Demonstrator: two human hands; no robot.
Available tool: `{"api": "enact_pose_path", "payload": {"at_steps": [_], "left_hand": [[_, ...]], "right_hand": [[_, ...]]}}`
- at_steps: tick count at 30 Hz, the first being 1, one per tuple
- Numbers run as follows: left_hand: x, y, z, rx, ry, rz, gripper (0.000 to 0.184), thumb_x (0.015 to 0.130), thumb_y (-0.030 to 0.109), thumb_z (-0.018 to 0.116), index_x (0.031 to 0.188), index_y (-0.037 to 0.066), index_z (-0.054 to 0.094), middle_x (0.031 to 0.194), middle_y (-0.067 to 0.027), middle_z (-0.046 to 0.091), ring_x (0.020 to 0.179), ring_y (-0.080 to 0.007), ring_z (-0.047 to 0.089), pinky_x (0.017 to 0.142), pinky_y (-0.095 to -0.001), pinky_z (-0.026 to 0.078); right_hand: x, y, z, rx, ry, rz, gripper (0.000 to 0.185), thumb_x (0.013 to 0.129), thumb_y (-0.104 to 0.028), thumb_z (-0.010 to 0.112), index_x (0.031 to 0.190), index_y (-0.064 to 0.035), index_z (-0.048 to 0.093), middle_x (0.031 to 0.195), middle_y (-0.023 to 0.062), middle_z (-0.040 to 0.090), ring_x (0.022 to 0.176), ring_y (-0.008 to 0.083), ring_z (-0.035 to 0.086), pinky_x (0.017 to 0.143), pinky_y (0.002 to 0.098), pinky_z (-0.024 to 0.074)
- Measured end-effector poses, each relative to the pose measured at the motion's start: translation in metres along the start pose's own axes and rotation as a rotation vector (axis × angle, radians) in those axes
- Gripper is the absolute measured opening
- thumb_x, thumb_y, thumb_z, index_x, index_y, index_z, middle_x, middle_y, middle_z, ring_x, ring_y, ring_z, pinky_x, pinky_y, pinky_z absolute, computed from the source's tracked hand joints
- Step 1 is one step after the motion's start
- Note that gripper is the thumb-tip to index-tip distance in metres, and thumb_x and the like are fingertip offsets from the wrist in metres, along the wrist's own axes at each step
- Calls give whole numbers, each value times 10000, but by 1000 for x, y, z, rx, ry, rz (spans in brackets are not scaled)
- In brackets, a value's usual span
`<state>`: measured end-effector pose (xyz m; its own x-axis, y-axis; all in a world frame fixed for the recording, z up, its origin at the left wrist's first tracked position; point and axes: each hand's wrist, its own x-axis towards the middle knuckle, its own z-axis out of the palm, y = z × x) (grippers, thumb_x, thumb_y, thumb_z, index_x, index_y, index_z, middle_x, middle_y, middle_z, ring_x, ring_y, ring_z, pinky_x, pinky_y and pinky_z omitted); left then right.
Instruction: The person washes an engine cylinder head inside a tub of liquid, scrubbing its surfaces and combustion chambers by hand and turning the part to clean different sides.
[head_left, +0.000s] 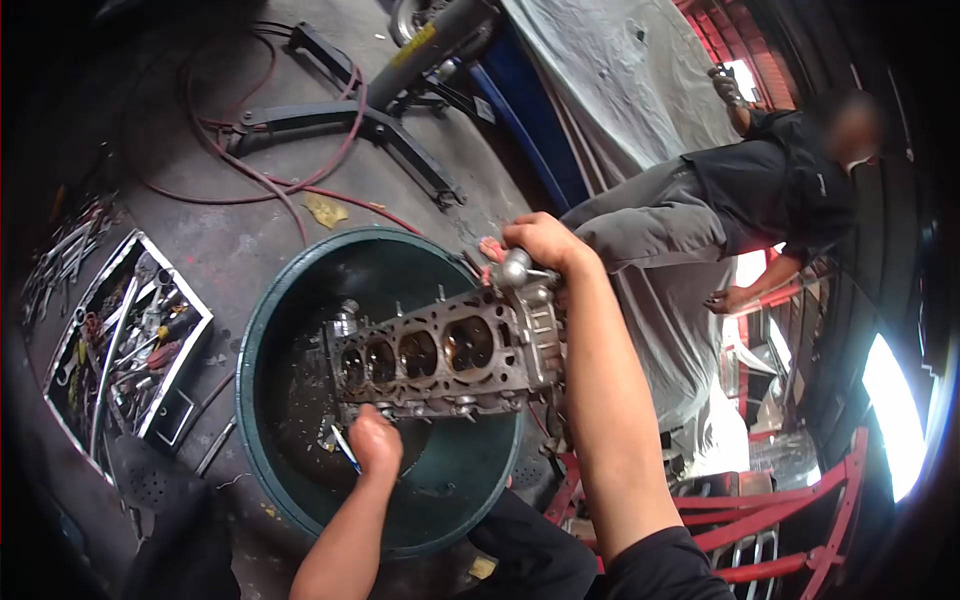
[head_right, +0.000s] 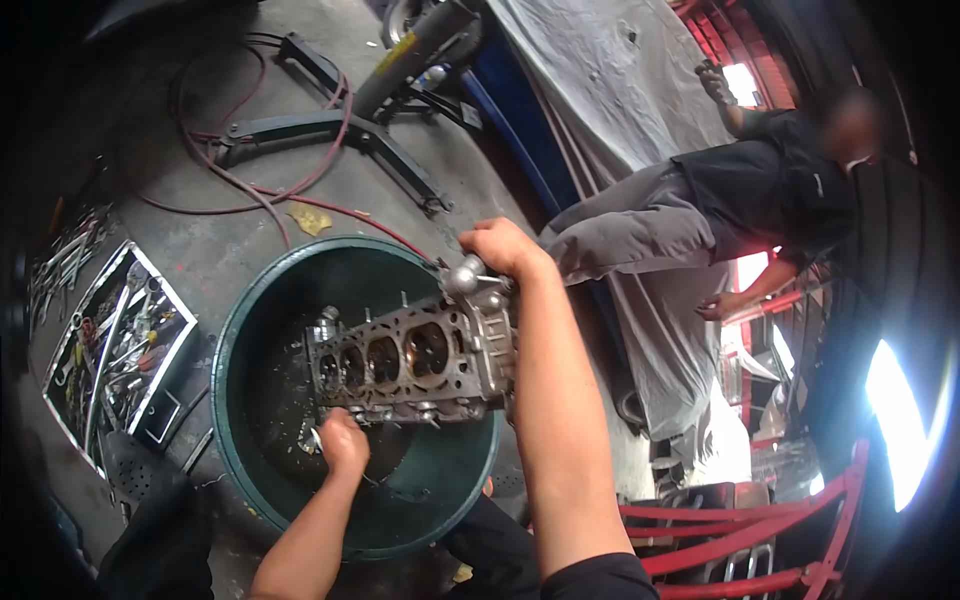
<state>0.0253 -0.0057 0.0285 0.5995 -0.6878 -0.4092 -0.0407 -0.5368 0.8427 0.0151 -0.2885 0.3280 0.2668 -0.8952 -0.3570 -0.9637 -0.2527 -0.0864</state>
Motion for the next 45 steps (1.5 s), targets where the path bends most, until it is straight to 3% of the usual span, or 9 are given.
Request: {"api": "enact_pose_path", "payload": {"at_steps": [3, 4, 8, 12, 20, 22, 26, 38, 45], "left_hand": [[-28, 37, -13, -218, 109, 260, 99, 870, 87, 553, 872, -3, 593, 719, -234, 622, 717, -413, 630, 624, -489, 492], [-23, 29, -2, -178, 82, 200, 86, 854, 93, 572, 838, 10, 588, 718, -215, 632, 700, -400, 637, 612, -482, 497], [-16, 14, -4, -47, -18, -62, 65, 770, 70, 576, 809, 34, 539, 698, -201, 623, 651, -399, 628, 563, -521, 478], [-28, 22, 17, -196, 264, 233, 21, 826, 8, 507, 827, 13, 527, 704, -212, 618, 668, -440, 621, 596, -525, 505], [-30, 24, 8, -226, 192, 223, 43, 826, 8, 525, 867, -3, 525, 764, -244, 638, 727, -443, 642, 636, -549, 503], [-15, 3, 14, -222, 64, -143, 32, 826, 13, 529, 845, -8, 515, 749, -254, 638, 738, -438, 648, 646, -563, 495], [-42, 29, 23, -237, 92, 189, 103, 898, 67, 471, 941, -5, 530, 807, -254, 627, 794, -425, 642, 695, -518, 516], [-14, 17, 12, -169, -76, -172, 114, 856, 9, 499, 960, -14, 541, 866, -270, 639, 783, -417, 657, 686, -524, 526], [-25, 8, 31, -179, 120, 58, 73, 859, 30, 478, 910, -2, 520, 711, -226, 610, 670, -420, 635, 612, -513, 514]], "right_hand": [[14, 28, -7, -383, -17, -351, 226, 823, -192, 579, 917, -16, 685, 845, 92, 647, 872, 202, 620, 817, 346, 485], [-13, -7, -10, 11, 11, 107, 200, 819, -140, 560, 929, -24, 680, 868, 55, 650, 837, 191, 612, 777, 336, 489], [32, 48, -10, 316, -95, -78, 228, 810, -148, 548, 933, 3, 666, 848, 50, 648, 752, 151, 589, 705, 289, 463], [37, 57, -7, 288, -143, -174, 138, 806, -162, 523, 705, -78, 563, 705, -19, 522, 654, 99, 462, 632, 261, 379], [73, 113, -10, 406, -177, -165, 164, 811, -212, 494, 704, -89, 511, 703, -15, 501, 645, 96, 453, 630, 260, 379], [86, 127, -13, 362, -158, -222, 162, 822, -211, 490, 703, -101, 503, 692, -27, 476, 633, 91, 431, 616, 255, 370], [99, 150, -7, 458, -100, -294, 224, 859, -240, 487, 690, -93, 481, 702, -22, 449, 677, 91, 423, 658, 262, 357], [92, 141, -17, 327, -130, -278, 258, 904, -298, 492, 750, -94, 527, 732, -17, 502, 723, 98, 473, 705, 264, 381], [75, 117, -8, 406, -149, -261, 213, 863, -258, 513, 738, -86, 528, 704, -7, 487, 692, 113, 478, 660, 273, 388]]}}
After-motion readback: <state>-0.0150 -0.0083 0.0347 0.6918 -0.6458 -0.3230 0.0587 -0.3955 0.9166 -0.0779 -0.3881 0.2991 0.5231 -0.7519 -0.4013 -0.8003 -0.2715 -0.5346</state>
